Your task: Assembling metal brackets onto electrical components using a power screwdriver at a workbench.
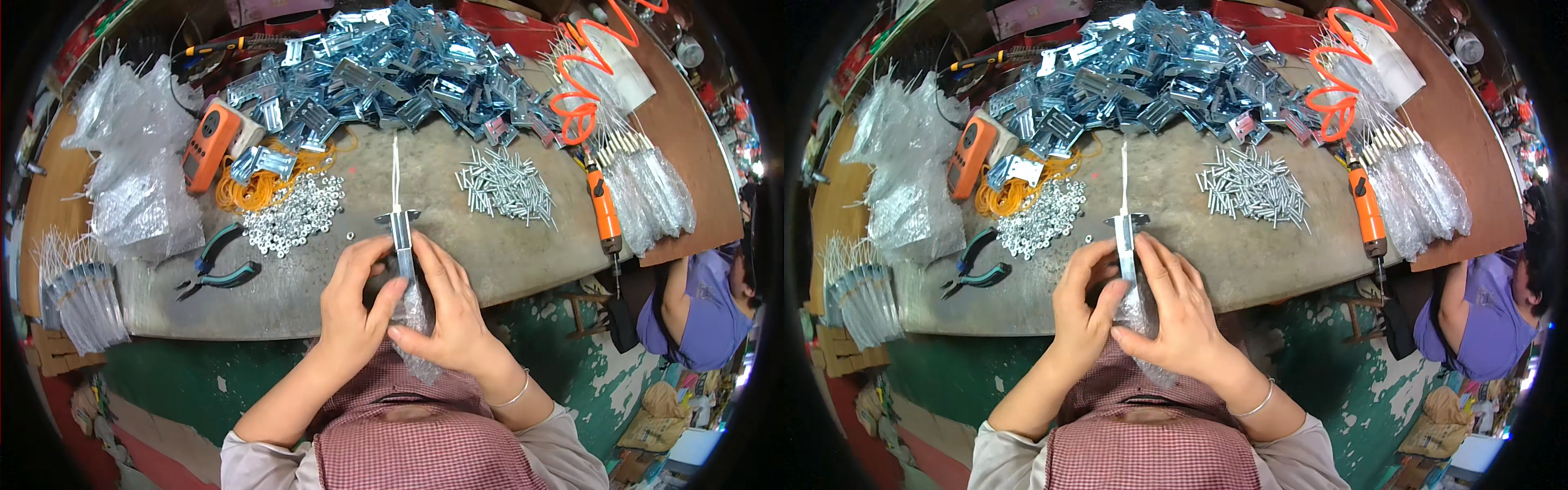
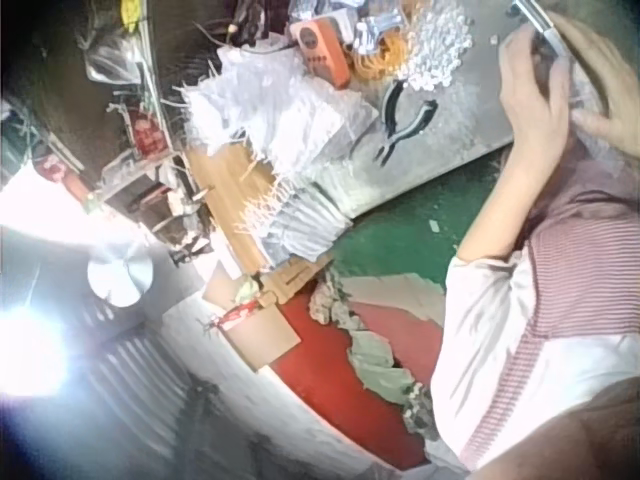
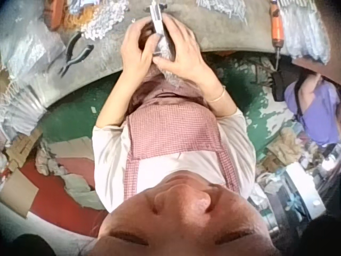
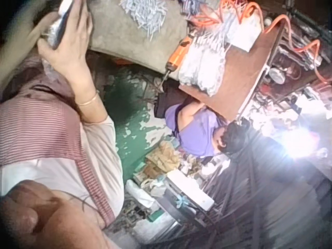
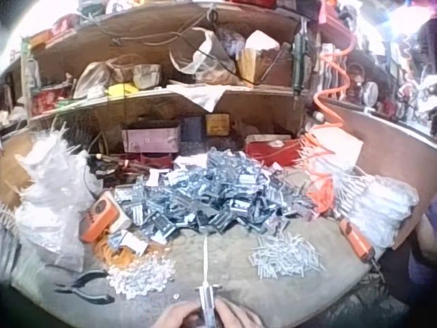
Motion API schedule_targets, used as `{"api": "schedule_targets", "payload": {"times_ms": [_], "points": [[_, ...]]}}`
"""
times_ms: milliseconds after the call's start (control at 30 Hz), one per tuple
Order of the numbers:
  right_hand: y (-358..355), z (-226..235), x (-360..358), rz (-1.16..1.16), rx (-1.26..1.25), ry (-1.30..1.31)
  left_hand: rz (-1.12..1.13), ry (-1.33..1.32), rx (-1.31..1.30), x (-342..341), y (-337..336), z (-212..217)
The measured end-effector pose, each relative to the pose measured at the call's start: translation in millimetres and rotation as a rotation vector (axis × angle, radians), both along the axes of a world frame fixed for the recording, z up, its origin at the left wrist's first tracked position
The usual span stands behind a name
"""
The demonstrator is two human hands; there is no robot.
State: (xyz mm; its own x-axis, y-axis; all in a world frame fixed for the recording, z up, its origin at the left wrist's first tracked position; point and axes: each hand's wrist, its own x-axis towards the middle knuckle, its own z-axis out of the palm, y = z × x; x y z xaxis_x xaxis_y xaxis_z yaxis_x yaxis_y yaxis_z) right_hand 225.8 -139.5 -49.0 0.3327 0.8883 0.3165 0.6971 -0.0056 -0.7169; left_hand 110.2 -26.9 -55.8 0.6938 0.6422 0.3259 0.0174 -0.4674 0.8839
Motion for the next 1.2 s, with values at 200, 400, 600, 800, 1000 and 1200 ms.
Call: {"api": "schedule_targets", "payload": {"times_ms": [200,400,600,800,1000,1200], "points": [[-12,6,12,0.063,-0.052,0.032,-0.030,0.131,0.072,5,-5,5],[-56,33,104,-0.326,-0.027,-0.127,0.044,0.180,0.161,-5,2,-6],[-131,26,210,-0.939,-0.480,-0.458,0.004,0.102,0.221,-3,3,-9],[-142,-5,218,-0.899,-0.145,-0.501,0.016,0.080,0.276,-7,4,-9],[-89,30,131,-0.013,0.620,1.456,-0.006,0.144,0.207,-13,2,-6],[-26,25,87,-0.049,0.767,1.495,-0.030,0.088,0.274,5,5,-1]]}}
